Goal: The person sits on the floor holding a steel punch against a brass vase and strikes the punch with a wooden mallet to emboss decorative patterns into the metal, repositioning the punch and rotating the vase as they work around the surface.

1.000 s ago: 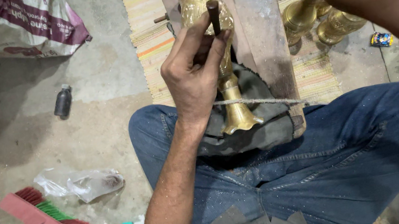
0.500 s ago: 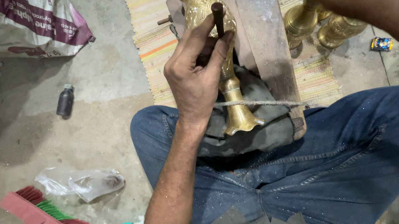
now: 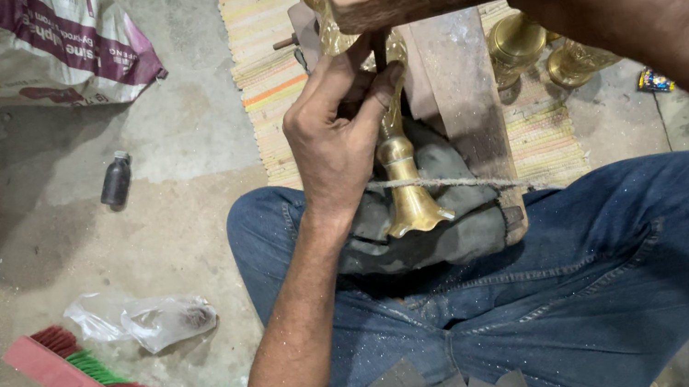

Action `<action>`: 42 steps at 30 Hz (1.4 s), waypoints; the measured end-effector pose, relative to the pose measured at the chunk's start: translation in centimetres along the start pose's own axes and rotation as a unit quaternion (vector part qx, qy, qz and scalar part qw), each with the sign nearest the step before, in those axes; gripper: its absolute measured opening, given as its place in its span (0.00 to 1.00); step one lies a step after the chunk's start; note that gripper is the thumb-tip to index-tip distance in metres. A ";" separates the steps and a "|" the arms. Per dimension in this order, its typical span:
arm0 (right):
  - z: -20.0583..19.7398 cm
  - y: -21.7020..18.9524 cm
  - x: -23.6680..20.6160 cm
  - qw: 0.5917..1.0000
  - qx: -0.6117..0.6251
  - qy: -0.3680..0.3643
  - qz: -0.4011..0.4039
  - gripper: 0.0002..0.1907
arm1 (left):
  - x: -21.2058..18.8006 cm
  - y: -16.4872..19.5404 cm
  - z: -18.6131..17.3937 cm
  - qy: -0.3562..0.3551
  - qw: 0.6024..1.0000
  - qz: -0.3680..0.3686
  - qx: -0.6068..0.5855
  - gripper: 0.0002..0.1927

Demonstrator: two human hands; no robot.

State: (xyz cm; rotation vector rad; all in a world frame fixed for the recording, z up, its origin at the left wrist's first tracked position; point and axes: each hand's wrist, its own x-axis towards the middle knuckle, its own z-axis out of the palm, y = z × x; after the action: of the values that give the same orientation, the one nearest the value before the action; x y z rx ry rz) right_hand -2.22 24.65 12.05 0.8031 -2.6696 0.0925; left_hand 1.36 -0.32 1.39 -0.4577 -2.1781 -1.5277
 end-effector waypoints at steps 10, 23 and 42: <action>-0.7 -0.8 0.0 0.998 0.032 -0.018 0.046 0.07 | 0.1 0.2 0.1 -0.016 0.999 -0.032 -0.021 0.19; 0.2 -0.2 -0.3 0.999 0.014 0.024 -0.021 0.07 | 0.3 0.9 -0.4 -0.023 0.997 -0.035 -0.058 0.19; 0.2 -0.5 -0.6 0.998 -0.013 0.039 -0.039 0.08 | 0.2 0.7 -0.7 -0.043 0.995 -0.044 -0.073 0.19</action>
State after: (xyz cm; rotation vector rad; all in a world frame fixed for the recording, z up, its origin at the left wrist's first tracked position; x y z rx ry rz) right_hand -1.53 24.47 11.65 0.8770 -2.5584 0.0690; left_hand 1.64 -0.70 2.24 -0.4874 -2.1868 -1.7538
